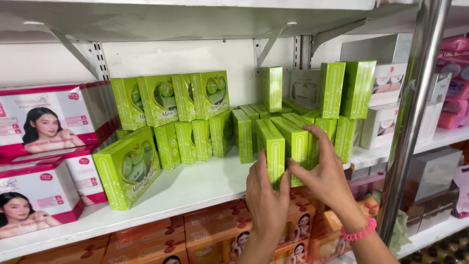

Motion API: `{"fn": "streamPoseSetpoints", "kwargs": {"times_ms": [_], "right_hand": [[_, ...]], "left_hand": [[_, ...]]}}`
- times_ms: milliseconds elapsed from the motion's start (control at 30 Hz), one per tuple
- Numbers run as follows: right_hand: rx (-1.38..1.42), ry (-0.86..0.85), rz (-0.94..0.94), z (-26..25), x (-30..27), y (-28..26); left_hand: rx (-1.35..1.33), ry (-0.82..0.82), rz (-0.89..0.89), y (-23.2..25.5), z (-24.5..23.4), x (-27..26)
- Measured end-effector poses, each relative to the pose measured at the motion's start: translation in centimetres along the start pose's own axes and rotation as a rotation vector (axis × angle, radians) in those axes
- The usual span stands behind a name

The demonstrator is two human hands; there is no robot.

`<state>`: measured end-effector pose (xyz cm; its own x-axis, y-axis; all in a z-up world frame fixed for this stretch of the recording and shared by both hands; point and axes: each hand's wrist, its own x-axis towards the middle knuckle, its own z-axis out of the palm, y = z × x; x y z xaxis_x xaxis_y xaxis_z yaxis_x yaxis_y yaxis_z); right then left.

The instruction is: The person takes green product boxes from a cardboard box on the floor and places them onto a white shelf. They arrange the boxes in neat rows, stacking them both horizontally and vertically to fill the available space.

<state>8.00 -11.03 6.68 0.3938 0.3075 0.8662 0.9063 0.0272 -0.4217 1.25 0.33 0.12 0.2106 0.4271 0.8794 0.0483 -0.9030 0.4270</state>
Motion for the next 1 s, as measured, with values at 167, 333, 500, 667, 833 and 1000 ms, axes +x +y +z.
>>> {"fn": "streamPoseSetpoints", "kwargs": {"times_ms": [167,333,500,667,833,1000], "right_hand": [[-0.141,-0.072,-0.084,1.6,0.9,4.5],[-0.316,0.041,-0.228,3.6,0.8,6.4],[-0.326,0.183,-0.334,3.9,0.0,6.0],[-0.255,0.325,-0.41,6.1,-1.5,2.1],[-0.162,0.324,-0.458,9.0,-3.1,-1.4],[-0.149,0.243,-0.425,9.7,-5.1,-3.7]], "left_hand": [[0.063,-0.223,-0.098,0.9,0.5,2.7],[0.12,-0.33,-0.163,-0.9,-1.4,3.5],[0.43,0.513,0.086,-4.1,-12.0,5.3],[0.607,0.559,-0.107,-9.2,-18.9,5.1],[0.533,0.474,-0.155,-10.8,-20.4,4.2],[0.411,0.43,-0.069,-8.4,-19.5,2.9]]}}
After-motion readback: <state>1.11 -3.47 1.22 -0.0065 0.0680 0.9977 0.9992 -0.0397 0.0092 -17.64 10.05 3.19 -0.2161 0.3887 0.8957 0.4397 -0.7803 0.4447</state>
